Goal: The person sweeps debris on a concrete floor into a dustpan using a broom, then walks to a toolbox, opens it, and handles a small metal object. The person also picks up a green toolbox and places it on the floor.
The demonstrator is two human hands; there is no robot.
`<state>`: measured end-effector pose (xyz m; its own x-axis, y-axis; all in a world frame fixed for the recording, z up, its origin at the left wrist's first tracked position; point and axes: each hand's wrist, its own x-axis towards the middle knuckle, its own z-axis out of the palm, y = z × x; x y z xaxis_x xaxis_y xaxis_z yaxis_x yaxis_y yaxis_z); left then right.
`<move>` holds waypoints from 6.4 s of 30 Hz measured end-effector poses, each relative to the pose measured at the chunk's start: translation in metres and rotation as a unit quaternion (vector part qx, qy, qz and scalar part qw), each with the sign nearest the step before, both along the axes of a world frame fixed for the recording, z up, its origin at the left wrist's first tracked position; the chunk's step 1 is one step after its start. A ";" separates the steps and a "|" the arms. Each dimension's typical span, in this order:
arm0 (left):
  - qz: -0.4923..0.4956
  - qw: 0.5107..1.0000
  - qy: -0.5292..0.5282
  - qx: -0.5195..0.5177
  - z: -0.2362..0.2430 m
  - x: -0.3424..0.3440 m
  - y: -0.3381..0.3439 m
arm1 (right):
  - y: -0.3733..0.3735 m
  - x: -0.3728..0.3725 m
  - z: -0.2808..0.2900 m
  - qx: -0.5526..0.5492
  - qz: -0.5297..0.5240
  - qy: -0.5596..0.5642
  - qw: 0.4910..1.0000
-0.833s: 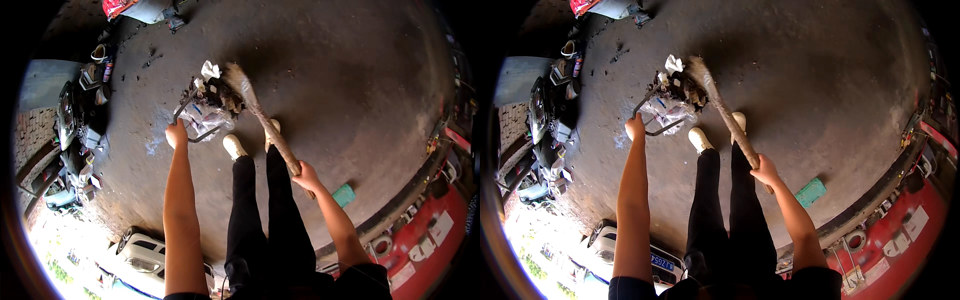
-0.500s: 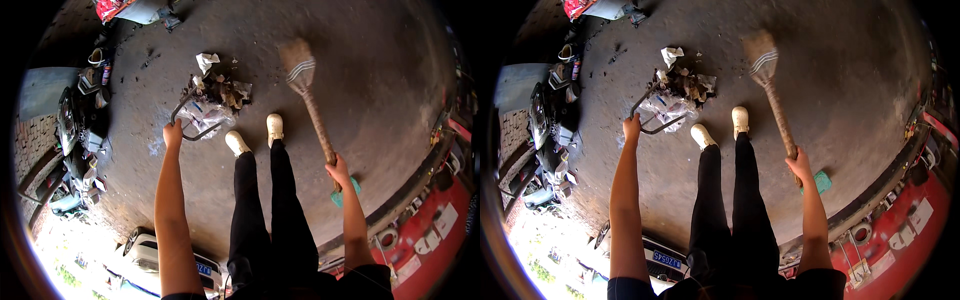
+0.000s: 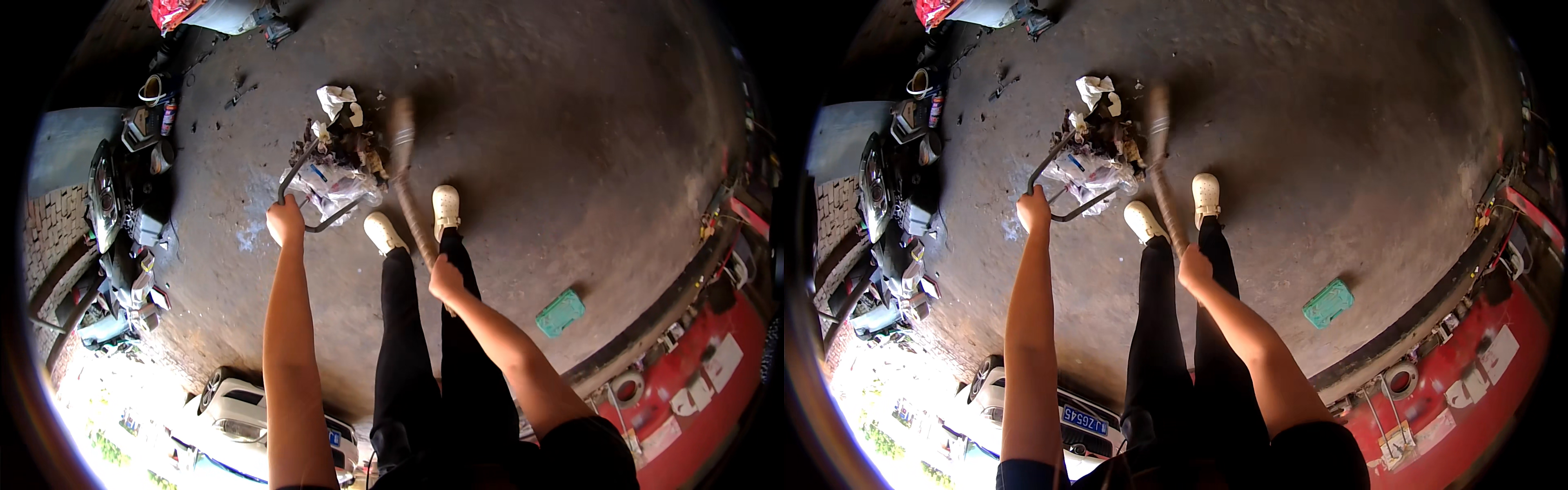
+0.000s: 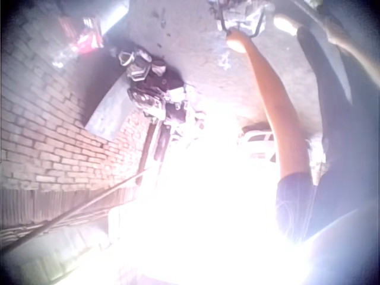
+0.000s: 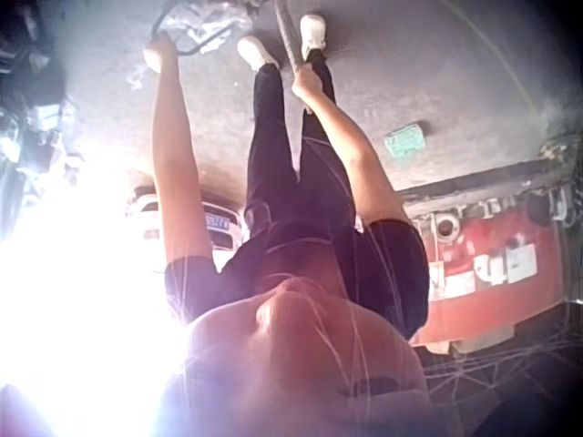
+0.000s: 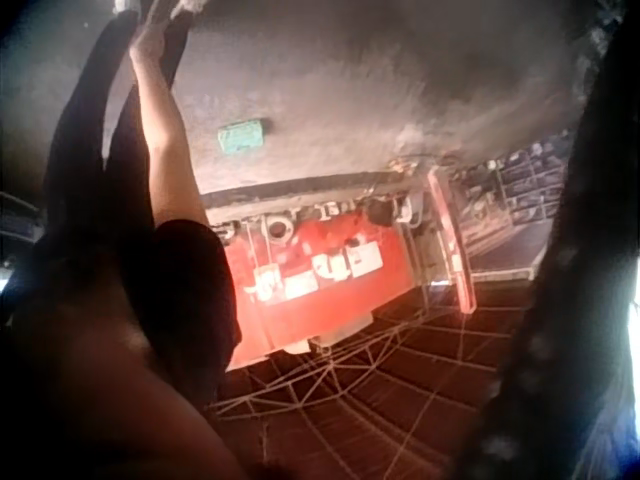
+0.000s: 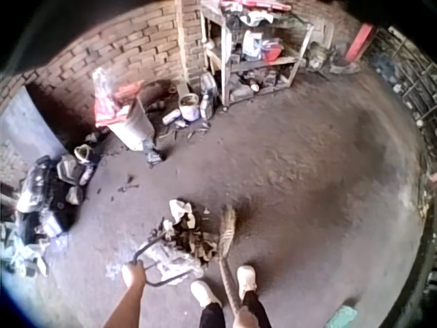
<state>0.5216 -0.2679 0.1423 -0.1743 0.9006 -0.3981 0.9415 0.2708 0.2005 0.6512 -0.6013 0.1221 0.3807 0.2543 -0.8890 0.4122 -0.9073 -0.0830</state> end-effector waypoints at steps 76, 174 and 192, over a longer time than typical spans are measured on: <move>-0.041 0.999 -0.009 -0.032 0.000 -0.048 0.049 | -0.064 0.091 -0.046 0.006 0.022 -0.119 0.993; 0.149 0.988 0.036 -0.016 -0.004 -0.109 -0.023 | 0.263 0.179 0.055 0.221 0.433 -0.143 0.862; 0.150 0.987 0.034 -0.040 0.001 -0.104 -0.019 | 0.029 0.179 0.080 -0.008 0.292 -0.028 0.956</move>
<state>0.4175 -0.2872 0.1434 -0.4571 0.7709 -0.4435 0.8273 0.5516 0.1061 0.8300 -0.5724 0.2018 0.2252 0.4251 -0.8767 0.8526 -0.5214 -0.0338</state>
